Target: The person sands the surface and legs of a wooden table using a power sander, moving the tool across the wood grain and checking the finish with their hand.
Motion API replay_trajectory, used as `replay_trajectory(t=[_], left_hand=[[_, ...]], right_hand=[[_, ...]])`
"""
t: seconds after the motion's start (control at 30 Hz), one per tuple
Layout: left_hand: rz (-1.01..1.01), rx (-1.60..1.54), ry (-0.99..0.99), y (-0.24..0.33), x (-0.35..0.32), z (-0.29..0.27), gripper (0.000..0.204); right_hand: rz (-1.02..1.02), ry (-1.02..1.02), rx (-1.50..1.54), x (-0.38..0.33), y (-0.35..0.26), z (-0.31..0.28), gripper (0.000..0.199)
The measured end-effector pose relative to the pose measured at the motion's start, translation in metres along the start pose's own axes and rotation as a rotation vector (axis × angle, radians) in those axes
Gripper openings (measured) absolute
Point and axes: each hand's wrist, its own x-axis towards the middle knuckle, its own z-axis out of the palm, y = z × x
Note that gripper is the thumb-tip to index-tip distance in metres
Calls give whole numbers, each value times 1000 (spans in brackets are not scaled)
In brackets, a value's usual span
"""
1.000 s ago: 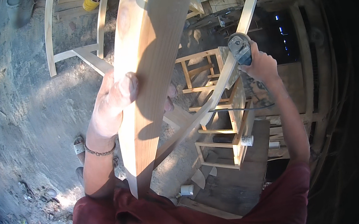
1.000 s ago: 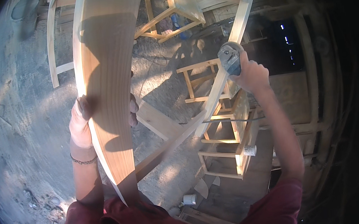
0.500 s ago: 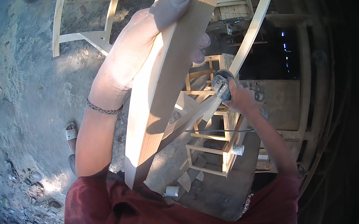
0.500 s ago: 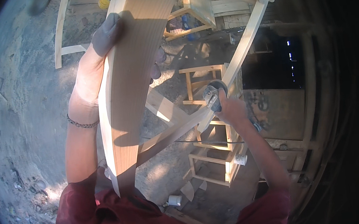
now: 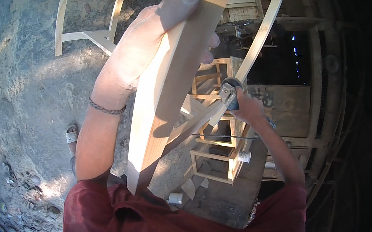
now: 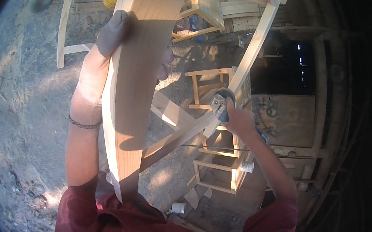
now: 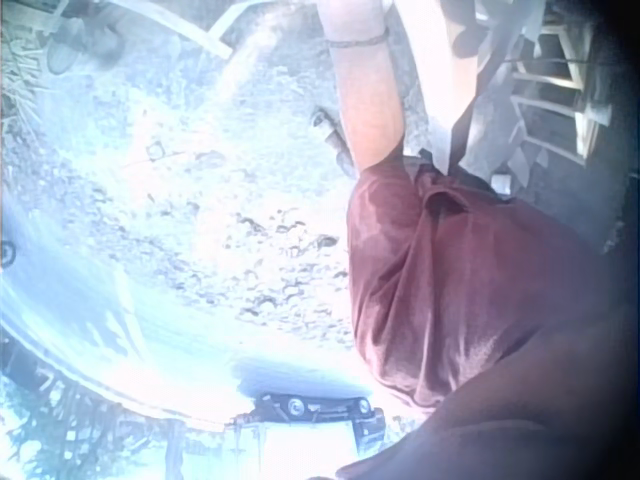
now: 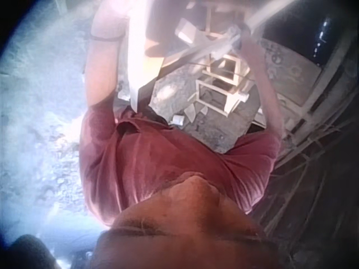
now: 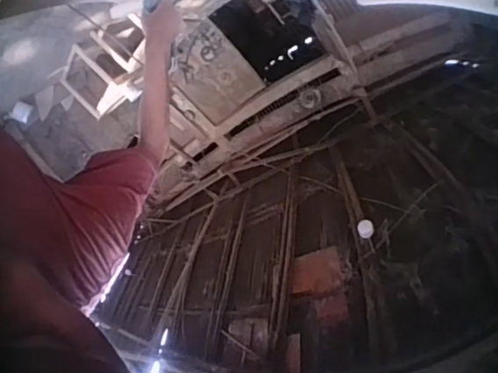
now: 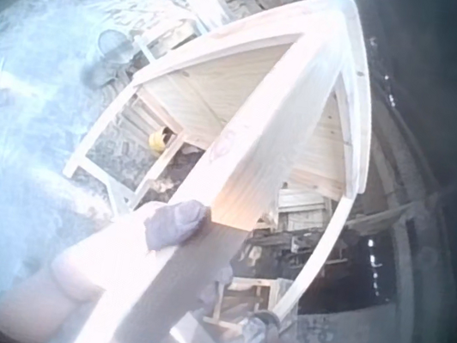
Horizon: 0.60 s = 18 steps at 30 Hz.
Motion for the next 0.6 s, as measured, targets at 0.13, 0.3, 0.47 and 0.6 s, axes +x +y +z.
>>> replay_trajectory(t=[0.13, 0.3, 0.47, 0.6], left_hand=[[9, -19, -22, -3, -1, -5, 66], [200, -275, -18, -19, 2, -5, 65], [211, -174, -44, -11, 8, -7, 65], [133, -197, -54, -1, 12, -11, 65]], right_hand=[[45, -2, -13, -11, 15, -8, 93], [87, 57, -16, -14, 40, -31, 93], [103, 73, 89, -19, 32, -15, 95], [56, 22, 69, -31, 25, 5, 95]])
